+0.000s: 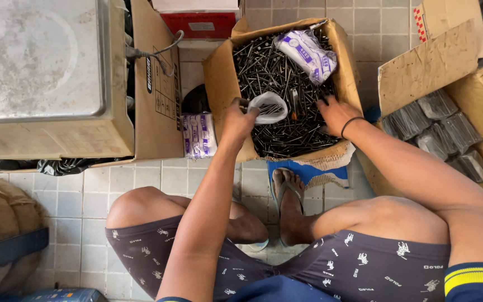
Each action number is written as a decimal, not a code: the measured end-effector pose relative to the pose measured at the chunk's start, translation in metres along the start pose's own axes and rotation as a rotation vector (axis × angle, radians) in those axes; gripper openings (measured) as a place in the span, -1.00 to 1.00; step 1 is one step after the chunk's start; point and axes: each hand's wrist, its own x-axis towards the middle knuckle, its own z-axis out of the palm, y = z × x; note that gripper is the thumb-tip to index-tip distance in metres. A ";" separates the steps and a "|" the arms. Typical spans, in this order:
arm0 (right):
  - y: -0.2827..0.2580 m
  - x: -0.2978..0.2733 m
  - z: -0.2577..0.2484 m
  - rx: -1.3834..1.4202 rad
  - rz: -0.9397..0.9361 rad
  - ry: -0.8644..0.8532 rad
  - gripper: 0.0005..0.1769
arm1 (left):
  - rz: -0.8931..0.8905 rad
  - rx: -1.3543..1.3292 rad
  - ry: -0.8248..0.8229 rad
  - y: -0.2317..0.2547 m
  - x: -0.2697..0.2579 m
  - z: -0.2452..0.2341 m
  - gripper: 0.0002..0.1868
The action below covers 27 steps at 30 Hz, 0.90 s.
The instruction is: The person picks up groups of nails from a large box, places them into small plastic bags, and then puts the filled bags onto a digital scale to weigh them.
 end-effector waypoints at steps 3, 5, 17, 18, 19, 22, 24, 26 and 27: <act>-0.003 0.002 0.008 0.000 -0.049 0.022 0.21 | -0.084 0.071 -0.091 0.004 -0.010 0.001 -0.44; -0.004 -0.003 0.013 -0.020 -0.075 0.039 0.08 | -0.092 0.103 -0.098 0.005 -0.009 -0.002 -0.44; 0.009 -0.003 0.025 -0.286 -0.424 0.275 -0.71 | -0.110 0.091 -0.074 0.026 -0.011 -0.029 -0.09; 0.010 -0.003 0.023 -0.289 -0.433 0.225 -0.70 | -0.133 0.044 -0.008 0.026 -0.009 -0.029 0.00; 0.012 0.000 0.020 -0.289 -0.436 0.223 -0.70 | -0.136 0.043 -0.007 0.023 -0.009 -0.031 0.00; 0.022 0.006 0.011 -0.230 -0.388 0.149 -0.65 | 0.014 -0.162 0.168 0.021 -0.006 -0.034 -0.29; 0.031 0.010 0.005 -0.092 -0.341 0.091 -0.54 | 0.153 -0.227 0.272 0.021 -0.002 -0.034 -0.51; 0.042 0.007 0.002 0.012 -0.342 0.176 -0.55 | 0.212 -0.266 0.260 0.022 -0.003 -0.031 -0.55; 0.048 0.003 0.001 0.121 -0.334 0.262 -0.55 | 0.275 -0.303 0.239 0.023 -0.003 -0.028 -0.59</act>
